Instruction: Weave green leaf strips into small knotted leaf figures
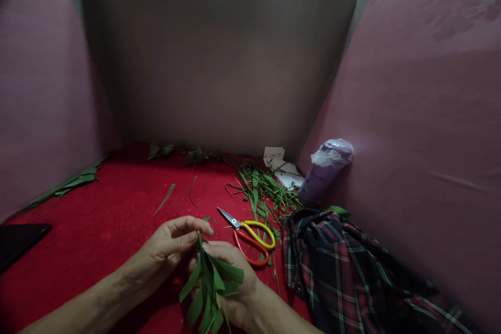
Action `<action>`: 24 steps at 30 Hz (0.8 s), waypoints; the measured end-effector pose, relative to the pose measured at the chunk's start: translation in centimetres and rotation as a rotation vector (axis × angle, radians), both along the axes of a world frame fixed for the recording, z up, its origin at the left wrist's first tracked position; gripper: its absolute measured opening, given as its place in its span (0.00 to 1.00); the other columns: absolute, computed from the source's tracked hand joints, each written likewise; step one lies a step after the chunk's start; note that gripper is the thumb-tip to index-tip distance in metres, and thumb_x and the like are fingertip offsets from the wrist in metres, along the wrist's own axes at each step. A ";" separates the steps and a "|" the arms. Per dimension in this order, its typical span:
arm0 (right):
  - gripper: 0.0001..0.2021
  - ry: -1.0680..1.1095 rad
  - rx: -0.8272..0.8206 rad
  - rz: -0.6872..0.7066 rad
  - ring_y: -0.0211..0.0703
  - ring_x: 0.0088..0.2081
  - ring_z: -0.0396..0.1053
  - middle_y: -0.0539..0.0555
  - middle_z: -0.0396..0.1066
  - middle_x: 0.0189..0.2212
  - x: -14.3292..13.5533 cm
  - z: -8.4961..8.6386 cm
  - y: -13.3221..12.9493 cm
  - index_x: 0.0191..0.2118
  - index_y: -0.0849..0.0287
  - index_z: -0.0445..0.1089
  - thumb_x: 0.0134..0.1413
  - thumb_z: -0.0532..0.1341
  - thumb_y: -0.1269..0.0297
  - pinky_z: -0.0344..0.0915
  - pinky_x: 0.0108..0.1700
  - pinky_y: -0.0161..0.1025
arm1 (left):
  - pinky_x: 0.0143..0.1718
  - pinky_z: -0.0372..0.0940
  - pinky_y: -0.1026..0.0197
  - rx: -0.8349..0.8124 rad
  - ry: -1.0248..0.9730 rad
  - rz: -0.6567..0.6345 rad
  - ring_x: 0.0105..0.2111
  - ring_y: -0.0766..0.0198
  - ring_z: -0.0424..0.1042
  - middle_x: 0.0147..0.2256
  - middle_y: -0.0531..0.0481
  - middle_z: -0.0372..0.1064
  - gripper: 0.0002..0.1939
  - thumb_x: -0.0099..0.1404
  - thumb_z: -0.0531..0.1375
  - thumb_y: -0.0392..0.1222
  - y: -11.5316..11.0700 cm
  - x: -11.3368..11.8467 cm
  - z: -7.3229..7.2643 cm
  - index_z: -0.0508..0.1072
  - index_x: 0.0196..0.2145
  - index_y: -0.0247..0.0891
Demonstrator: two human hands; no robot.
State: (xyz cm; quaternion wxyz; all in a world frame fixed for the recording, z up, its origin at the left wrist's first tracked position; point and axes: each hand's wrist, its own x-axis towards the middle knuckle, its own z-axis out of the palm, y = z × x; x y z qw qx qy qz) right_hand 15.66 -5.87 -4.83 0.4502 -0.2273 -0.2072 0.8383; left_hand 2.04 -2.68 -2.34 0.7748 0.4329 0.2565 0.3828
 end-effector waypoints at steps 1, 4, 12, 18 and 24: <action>0.09 -0.011 -0.004 -0.012 0.31 0.15 0.59 0.45 0.60 0.13 0.0 0.0 0.0 0.22 0.65 0.63 0.43 0.63 0.67 0.57 0.18 0.29 | 0.19 0.60 0.69 0.002 0.003 0.000 0.18 0.71 0.65 0.21 0.51 0.69 0.08 0.54 0.63 0.39 0.0 0.0 0.1 0.74 0.33 0.34; 0.09 -0.038 -0.010 -0.059 0.30 0.16 0.59 0.46 0.61 0.14 -0.2 0.3 -0.3 0.23 0.65 0.64 0.43 0.64 0.68 0.56 0.19 0.28 | 0.21 0.61 0.68 0.017 0.010 0.011 0.19 0.70 0.66 0.21 0.51 0.69 0.07 0.53 0.64 0.38 0.1 0.0 0.3 0.74 0.31 0.34; 0.12 -0.165 0.070 -0.232 0.28 0.17 0.59 0.46 0.62 0.16 -0.6 1.9 -0.9 0.27 0.66 0.66 0.43 0.66 0.63 0.53 0.20 0.27 | 0.36 0.63 0.64 0.035 -0.010 0.094 0.33 0.64 0.69 0.32 0.49 0.71 0.09 0.48 0.66 0.32 0.4 -0.4 0.5 0.73 0.30 0.36; 0.12 -0.181 0.105 -0.235 0.29 0.18 0.59 0.47 0.63 0.18 -0.7 1.5 -1.0 0.29 0.66 0.66 0.46 0.64 0.61 0.53 0.21 0.27 | 0.33 0.63 0.63 0.026 0.013 0.120 0.29 0.65 0.69 0.29 0.50 0.71 0.06 0.50 0.65 0.35 0.1 -0.3 1.0 0.73 0.28 0.36; 0.13 -0.209 0.063 -0.211 0.28 0.17 0.55 0.44 0.60 0.16 -0.4 1.6 -0.9 0.25 0.64 0.64 0.43 0.66 0.61 0.49 0.20 0.27 | 0.33 0.63 0.64 0.039 -0.012 0.172 0.29 0.66 0.68 0.31 0.52 0.71 0.05 0.48 0.66 0.33 0.1 0.0 1.0 0.73 0.24 0.36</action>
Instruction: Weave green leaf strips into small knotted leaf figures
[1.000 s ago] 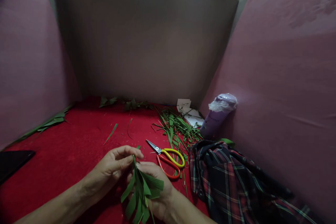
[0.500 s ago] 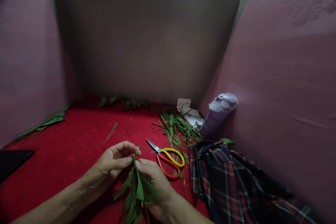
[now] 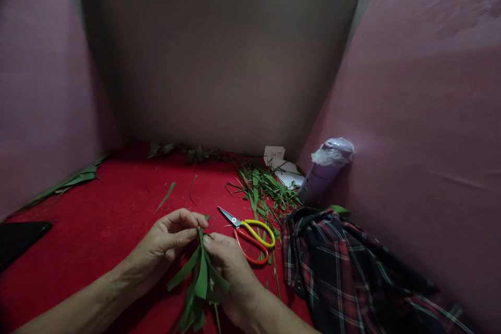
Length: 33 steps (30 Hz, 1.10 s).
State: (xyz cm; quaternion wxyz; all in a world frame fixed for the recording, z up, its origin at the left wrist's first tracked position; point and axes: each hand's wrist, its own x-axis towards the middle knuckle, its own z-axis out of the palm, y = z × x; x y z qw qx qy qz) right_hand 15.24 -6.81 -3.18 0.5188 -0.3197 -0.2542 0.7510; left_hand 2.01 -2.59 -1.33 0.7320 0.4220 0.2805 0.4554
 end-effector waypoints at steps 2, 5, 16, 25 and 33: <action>0.13 0.007 0.004 0.009 0.28 0.17 0.56 0.45 0.61 0.17 0.0 0.0 0.1 0.25 0.65 0.65 0.43 0.66 0.61 0.50 0.21 0.28 | 0.32 0.62 0.65 -0.008 -0.005 0.006 0.28 0.67 0.68 0.30 0.52 0.71 0.05 0.48 0.66 0.33 0.1 0.0 -0.1 0.72 0.24 0.36; 0.13 0.031 0.002 0.025 0.28 0.17 0.56 0.45 0.61 0.16 0.0 0.0 0.2 0.24 0.65 0.65 0.41 0.67 0.61 0.49 0.21 0.28 | 0.33 0.62 0.64 -0.025 -0.026 0.025 0.28 0.67 0.68 0.31 0.51 0.71 0.06 0.49 0.66 0.34 0.5 -0.2 -0.2 0.72 0.25 0.35; 0.12 0.021 0.034 -0.093 0.30 0.19 0.58 0.47 0.64 0.19 0.0 -0.7 0.3 0.28 0.65 0.68 0.45 0.65 0.59 0.53 0.22 0.29 | 0.30 0.62 0.65 -0.131 0.052 -0.044 0.26 0.66 0.70 0.26 0.49 0.72 0.08 0.50 0.66 0.37 0.3 0.2 -0.7 0.73 0.31 0.35; 0.14 0.015 0.042 -0.075 0.31 0.20 0.61 0.49 0.65 0.20 -0.2 0.1 0.1 0.29 0.66 0.69 0.41 0.67 0.59 0.56 0.24 0.29 | 0.29 0.63 0.65 -0.043 0.065 -0.147 0.27 0.66 0.70 0.30 0.49 0.71 0.07 0.53 0.64 0.37 0.0 0.2 -0.9 0.74 0.32 0.36; 0.20 -0.147 0.096 -0.127 0.32 0.18 0.59 0.49 0.66 0.18 -0.1 -1.1 1.2 0.27 0.65 0.70 0.43 0.64 0.49 0.55 0.22 0.31 | 0.27 0.64 0.64 -0.147 -0.067 -0.206 0.24 0.66 0.69 0.27 0.45 0.72 0.06 0.54 0.63 0.36 0.4 0.0 -0.8 0.75 0.31 0.31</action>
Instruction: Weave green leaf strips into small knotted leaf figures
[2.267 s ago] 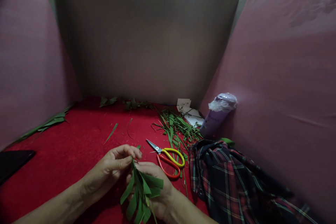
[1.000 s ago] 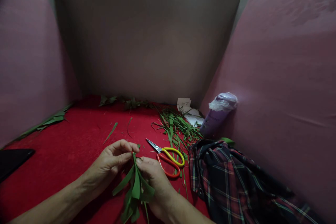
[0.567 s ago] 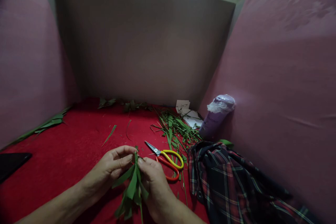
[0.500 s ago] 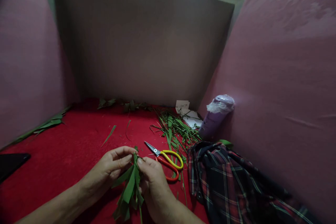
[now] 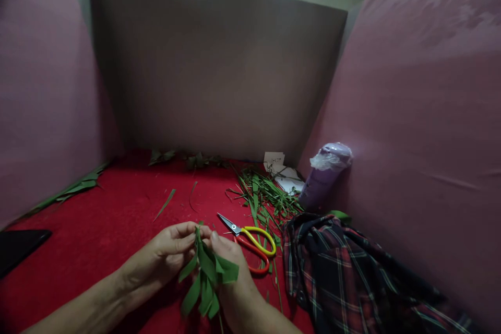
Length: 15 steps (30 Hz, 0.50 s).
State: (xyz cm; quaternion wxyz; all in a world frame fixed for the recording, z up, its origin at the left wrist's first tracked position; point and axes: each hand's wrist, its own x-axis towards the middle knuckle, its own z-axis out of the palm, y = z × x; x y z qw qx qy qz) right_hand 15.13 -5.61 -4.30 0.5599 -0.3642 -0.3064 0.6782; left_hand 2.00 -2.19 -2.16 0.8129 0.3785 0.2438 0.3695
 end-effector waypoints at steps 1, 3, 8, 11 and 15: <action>0.21 -0.061 0.035 -0.036 0.33 0.19 0.60 0.50 0.66 0.19 0.1 0.3 -0.1 0.27 0.65 0.71 0.44 0.62 0.47 0.55 0.23 0.32 | 0.30 0.65 0.63 -0.018 -0.025 -0.004 0.25 0.65 0.70 0.29 0.43 0.73 0.06 0.54 0.63 0.35 0.1 -0.1 0.0 0.75 0.31 0.30; 0.22 -0.203 0.097 -0.092 0.34 0.20 0.59 0.50 0.65 0.18 0.4 1.0 -0.3 0.25 0.65 0.71 0.45 0.61 0.45 0.55 0.24 0.32 | 0.36 0.65 0.61 -0.044 -0.070 -0.009 0.27 0.65 0.71 0.32 0.42 0.74 0.05 0.55 0.62 0.34 0.3 -0.4 0.2 0.75 0.32 0.30; 0.17 -0.497 0.224 -0.299 0.36 0.23 0.57 0.48 0.63 0.20 1.0 1.2 -0.9 0.24 0.61 0.69 0.48 0.60 0.49 0.54 0.26 0.33 | 0.39 0.64 0.62 -0.057 -0.099 0.075 0.31 0.63 0.72 0.31 0.44 0.74 0.04 0.54 0.63 0.33 0.7 -0.9 1.0 0.75 0.30 0.30; 0.20 -0.581 0.267 -0.315 0.37 0.24 0.58 0.50 0.64 0.20 0.9 0.6 -1.3 0.23 0.61 0.68 0.50 0.57 0.47 0.55 0.27 0.33 | 0.37 0.64 0.63 -0.013 -0.088 0.168 0.30 0.64 0.71 0.30 0.46 0.74 0.03 0.54 0.63 0.33 1.0 -1.2 1.3 0.74 0.29 0.31; 0.25 -0.474 0.253 -0.126 0.34 0.19 0.56 0.48 0.59 0.14 0.3 0.5 -1.7 0.18 0.62 0.63 0.46 0.57 0.41 0.53 0.23 0.32 | 0.31 0.64 0.65 0.063 -0.022 0.229 0.26 0.66 0.70 0.27 0.48 0.72 0.04 0.54 0.63 0.35 1.2 -1.3 1.5 0.72 0.29 0.31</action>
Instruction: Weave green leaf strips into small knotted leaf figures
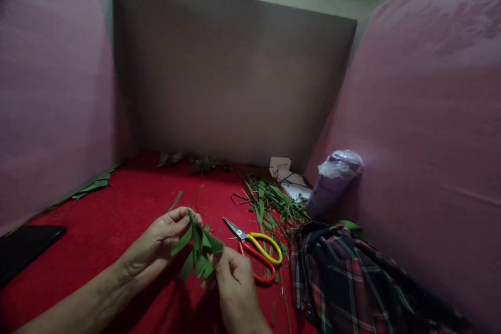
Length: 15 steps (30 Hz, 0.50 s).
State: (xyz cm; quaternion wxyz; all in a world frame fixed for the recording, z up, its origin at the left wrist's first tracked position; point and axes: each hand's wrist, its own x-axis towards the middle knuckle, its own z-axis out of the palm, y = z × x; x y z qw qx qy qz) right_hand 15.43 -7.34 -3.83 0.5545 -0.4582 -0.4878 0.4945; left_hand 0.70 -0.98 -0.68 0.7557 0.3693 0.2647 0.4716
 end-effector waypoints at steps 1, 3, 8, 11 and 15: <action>0.25 0.028 -0.016 0.030 0.33 0.18 0.56 0.48 0.59 0.14 -0.2 0.1 -0.1 0.18 0.62 0.64 0.45 0.58 0.42 0.53 0.23 0.31 | 0.29 0.64 0.65 0.007 0.015 0.002 0.25 0.67 0.69 0.27 0.48 0.71 0.05 0.55 0.63 0.35 0.0 0.0 0.1 0.72 0.29 0.31; 0.23 0.074 -0.057 0.061 0.32 0.17 0.55 0.47 0.59 0.14 -0.5 0.3 -0.4 0.20 0.63 0.65 0.42 0.61 0.43 0.52 0.21 0.30 | 0.28 0.64 0.65 0.019 0.027 -0.007 0.24 0.67 0.69 0.28 0.48 0.71 0.04 0.56 0.62 0.36 -0.1 0.0 0.2 0.72 0.29 0.31; 0.23 0.154 -0.109 0.093 0.30 0.15 0.54 0.47 0.60 0.12 -0.9 0.5 -0.9 0.19 0.63 0.65 0.40 0.63 0.45 0.51 0.20 0.29 | 0.32 0.64 0.65 0.010 -0.051 -0.057 0.28 0.67 0.69 0.30 0.47 0.71 0.06 0.56 0.61 0.33 -0.3 -0.1 0.3 0.72 0.34 0.33; 0.22 0.212 -0.149 0.055 0.30 0.14 0.54 0.47 0.60 0.11 -1.1 0.2 -1.0 0.19 0.63 0.64 0.38 0.64 0.45 0.51 0.19 0.29 | 0.34 0.63 0.65 0.007 -0.063 -0.092 0.29 0.67 0.69 0.29 0.47 0.70 0.04 0.55 0.62 0.32 -0.3 -0.3 0.2 0.72 0.32 0.31; 0.20 0.274 -0.194 0.016 0.31 0.14 0.55 0.47 0.61 0.11 -1.3 -0.1 -1.1 0.20 0.63 0.66 0.35 0.66 0.48 0.51 0.18 0.29 | 0.33 0.63 0.65 0.000 -0.080 -0.143 0.28 0.68 0.68 0.29 0.47 0.70 0.04 0.55 0.63 0.33 -0.4 -0.3 0.3 0.72 0.30 0.31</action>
